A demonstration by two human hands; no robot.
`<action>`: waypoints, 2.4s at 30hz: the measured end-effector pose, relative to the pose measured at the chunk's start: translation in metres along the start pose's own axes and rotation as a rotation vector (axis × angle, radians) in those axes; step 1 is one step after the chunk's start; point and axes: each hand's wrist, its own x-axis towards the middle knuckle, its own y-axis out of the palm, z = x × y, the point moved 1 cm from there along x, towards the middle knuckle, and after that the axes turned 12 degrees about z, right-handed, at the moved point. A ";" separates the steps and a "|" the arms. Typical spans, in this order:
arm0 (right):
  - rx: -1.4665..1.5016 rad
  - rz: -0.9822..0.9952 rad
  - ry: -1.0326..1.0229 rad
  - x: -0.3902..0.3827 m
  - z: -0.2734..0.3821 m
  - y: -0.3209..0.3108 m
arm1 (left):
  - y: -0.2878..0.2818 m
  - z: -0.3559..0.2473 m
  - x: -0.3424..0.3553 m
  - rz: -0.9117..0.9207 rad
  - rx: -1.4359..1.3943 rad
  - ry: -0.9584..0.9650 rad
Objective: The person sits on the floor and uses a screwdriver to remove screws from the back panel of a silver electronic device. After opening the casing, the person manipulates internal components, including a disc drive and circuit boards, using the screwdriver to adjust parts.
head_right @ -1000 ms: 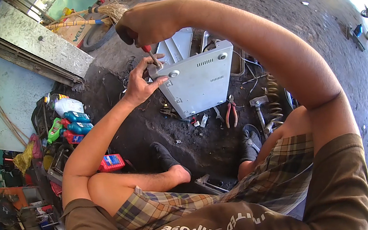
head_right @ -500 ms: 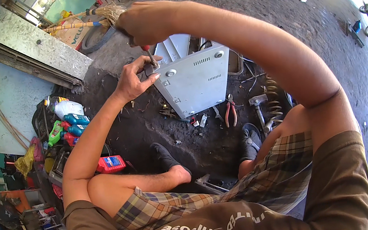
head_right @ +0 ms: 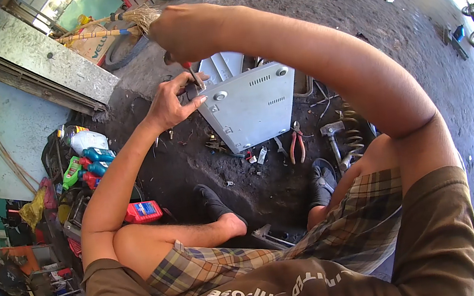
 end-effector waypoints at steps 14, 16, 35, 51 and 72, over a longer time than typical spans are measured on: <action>0.277 -0.052 -0.135 -0.002 -0.016 0.011 | 0.005 -0.001 0.000 -0.081 -0.271 0.084; 0.241 -0.057 -0.114 -0.001 -0.009 0.009 | 0.007 0.004 0.000 -0.143 -0.288 0.105; 0.413 -0.237 0.023 0.005 -0.008 0.026 | 0.018 0.008 0.006 -0.251 -0.419 -0.025; 0.460 -0.192 0.086 0.002 -0.019 0.058 | 0.019 -0.004 0.010 -0.295 -0.378 -0.046; 0.650 -0.206 0.078 -0.002 -0.025 0.081 | -0.006 -0.009 0.005 -0.038 0.052 -0.003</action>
